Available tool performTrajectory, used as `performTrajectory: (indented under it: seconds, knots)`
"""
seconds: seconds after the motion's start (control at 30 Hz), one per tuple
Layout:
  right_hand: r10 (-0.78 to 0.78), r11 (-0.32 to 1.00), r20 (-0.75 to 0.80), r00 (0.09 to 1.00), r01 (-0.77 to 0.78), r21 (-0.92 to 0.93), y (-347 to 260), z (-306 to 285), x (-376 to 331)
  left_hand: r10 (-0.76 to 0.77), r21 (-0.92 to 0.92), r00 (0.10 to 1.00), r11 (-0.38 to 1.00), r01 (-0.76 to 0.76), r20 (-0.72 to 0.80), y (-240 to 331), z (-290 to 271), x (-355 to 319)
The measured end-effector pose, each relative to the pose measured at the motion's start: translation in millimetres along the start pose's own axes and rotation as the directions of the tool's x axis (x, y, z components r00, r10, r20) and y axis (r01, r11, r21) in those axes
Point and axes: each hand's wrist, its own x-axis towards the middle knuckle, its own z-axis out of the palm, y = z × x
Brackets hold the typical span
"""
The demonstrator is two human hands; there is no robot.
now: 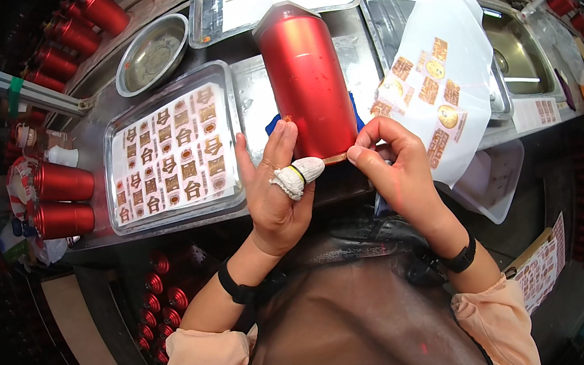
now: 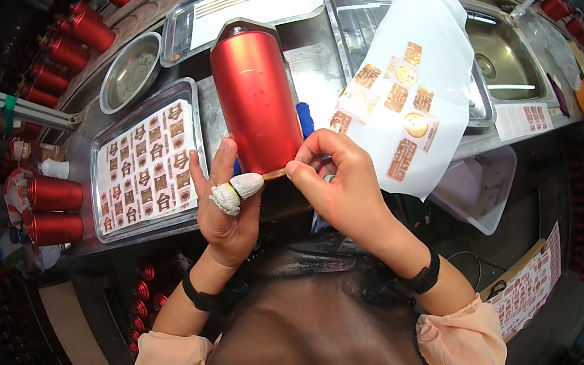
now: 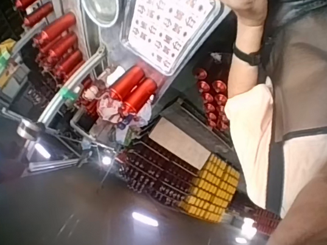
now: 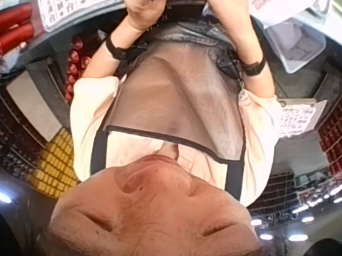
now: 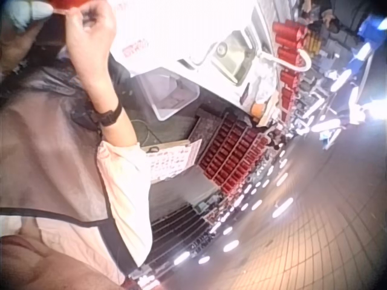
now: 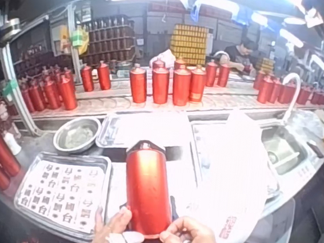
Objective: Applying adhesive labels and gold-colored decorative seals to red thermos bottles on an assembly line.
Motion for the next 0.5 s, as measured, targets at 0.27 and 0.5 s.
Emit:
performTrajectory:
  seconds: [0.27,0.5]
  knots:
    - [-0.134,0.980,-0.007,0.991,0.132,-0.147,1.5,6.4,3.5,0.026,-0.019,0.998,0.999,-0.027,-0.050,-3.7,4.3,-1.8]
    - [-0.201,0.966,0.045,0.979,0.206,-0.157,1.8,0.0,5.2,0.031,-0.022,0.999,0.999,-0.032,-0.042,-2.3,2.9,-2.0]
